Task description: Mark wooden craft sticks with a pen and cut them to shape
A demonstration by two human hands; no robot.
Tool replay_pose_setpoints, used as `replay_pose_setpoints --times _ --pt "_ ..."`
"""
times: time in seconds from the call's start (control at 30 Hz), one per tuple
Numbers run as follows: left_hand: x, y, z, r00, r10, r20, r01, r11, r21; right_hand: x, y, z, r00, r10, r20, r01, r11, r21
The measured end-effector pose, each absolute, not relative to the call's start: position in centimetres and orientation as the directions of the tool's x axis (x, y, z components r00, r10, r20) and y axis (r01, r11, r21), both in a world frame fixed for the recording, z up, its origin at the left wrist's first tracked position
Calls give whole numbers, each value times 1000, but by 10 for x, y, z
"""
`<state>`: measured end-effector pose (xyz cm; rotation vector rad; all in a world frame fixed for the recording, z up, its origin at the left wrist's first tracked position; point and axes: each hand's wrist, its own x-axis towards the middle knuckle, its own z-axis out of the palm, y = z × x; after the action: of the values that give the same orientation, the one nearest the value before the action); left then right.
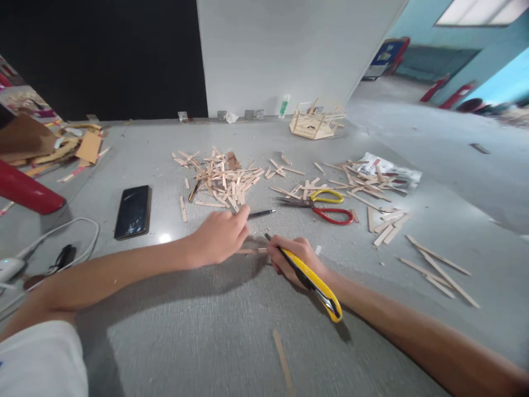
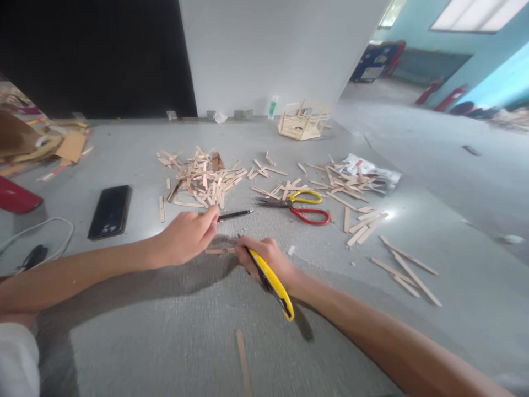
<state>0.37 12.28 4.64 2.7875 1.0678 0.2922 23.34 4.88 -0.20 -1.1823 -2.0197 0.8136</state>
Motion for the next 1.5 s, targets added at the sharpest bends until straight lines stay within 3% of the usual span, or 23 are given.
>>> replay_pose_setpoints --times 0.27,0.5,0.6,0.8,0.97,1.07,1.2,1.5 --pt "-13 196 22 757 644 107 610 -756 238 232 50 -5 -383 900 208 502 391 -771" --pt "-3 174 34 816 574 75 507 -771 386 231 50 -2 -362 909 204 504 376 -778" --pt "3 153 43 788 610 82 510 -721 470 230 50 2 -301 940 164 467 295 -834" --pt "5 131 57 771 637 -28 483 -556 677 230 55 7 -104 991 -88 274 -56 -960" --pt "8 136 60 801 581 -147 444 -410 797 232 54 3 -108 992 -65 222 -40 -974" --pt "8 133 69 791 583 -187 432 -315 845 235 51 1 -38 999 -11 91 -8 -996" --pt "3 115 98 754 647 -112 360 -265 894 238 53 -1 88 996 -7 -46 -3 -999" --pt "-10 83 137 739 669 82 343 -478 809 237 55 -3 51 999 9 60 6 -998"
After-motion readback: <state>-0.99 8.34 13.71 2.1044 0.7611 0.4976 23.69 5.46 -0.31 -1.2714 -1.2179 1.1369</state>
